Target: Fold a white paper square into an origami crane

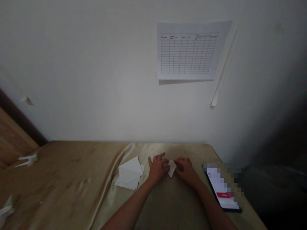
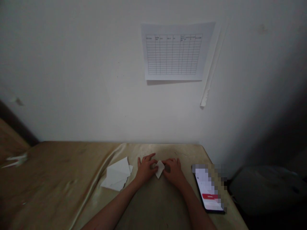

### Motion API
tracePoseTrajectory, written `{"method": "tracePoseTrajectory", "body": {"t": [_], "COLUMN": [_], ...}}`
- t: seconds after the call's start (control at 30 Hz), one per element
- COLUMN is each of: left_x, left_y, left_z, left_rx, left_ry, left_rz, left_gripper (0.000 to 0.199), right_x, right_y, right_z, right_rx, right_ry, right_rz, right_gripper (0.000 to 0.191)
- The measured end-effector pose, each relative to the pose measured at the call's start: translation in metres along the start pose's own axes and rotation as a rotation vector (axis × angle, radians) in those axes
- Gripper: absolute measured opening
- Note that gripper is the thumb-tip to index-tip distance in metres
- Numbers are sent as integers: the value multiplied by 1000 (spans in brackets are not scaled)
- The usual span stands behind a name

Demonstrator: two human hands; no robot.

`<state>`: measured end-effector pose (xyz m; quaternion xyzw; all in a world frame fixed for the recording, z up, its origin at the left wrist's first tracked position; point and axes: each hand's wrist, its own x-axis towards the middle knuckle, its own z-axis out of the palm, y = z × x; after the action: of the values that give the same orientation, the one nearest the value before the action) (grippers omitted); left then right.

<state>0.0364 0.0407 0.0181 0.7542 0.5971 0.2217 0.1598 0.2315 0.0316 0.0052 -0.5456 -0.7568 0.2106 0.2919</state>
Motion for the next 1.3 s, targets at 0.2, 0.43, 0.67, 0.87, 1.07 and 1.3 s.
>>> {"method": "tracePoseTrajectory", "body": {"t": [0.2, 0.43, 0.67, 0.87, 1.07, 1.3], "left_x": [0, 0, -1, -2, 0, 0], "left_y": [-2, -4, -8, -8, -8, -7], "left_z": [3, 0, -7, -9, -9, -12], "left_rx": [7, 37, 43, 40, 46, 60], "left_ry": [11, -38, -128, -141, -168, -185], "left_rz": [9, 31, 81, 87, 80, 84], "left_gripper": [20, 24, 40, 59, 68, 67], "right_x": [1, 0, 0, 2, 4, 4], "right_y": [-2, -11, -11, -12, -10, -7], "right_z": [3, 1, 6, 6, 9, 11], "right_rx": [-19, -49, -61, -57, -80, -67], "right_ry": [5, -1, 9, 11, 8, 30], "right_rz": [24, 38, 35, 65, 81, 69], "right_gripper": [36, 35, 39, 39, 40, 36]}}
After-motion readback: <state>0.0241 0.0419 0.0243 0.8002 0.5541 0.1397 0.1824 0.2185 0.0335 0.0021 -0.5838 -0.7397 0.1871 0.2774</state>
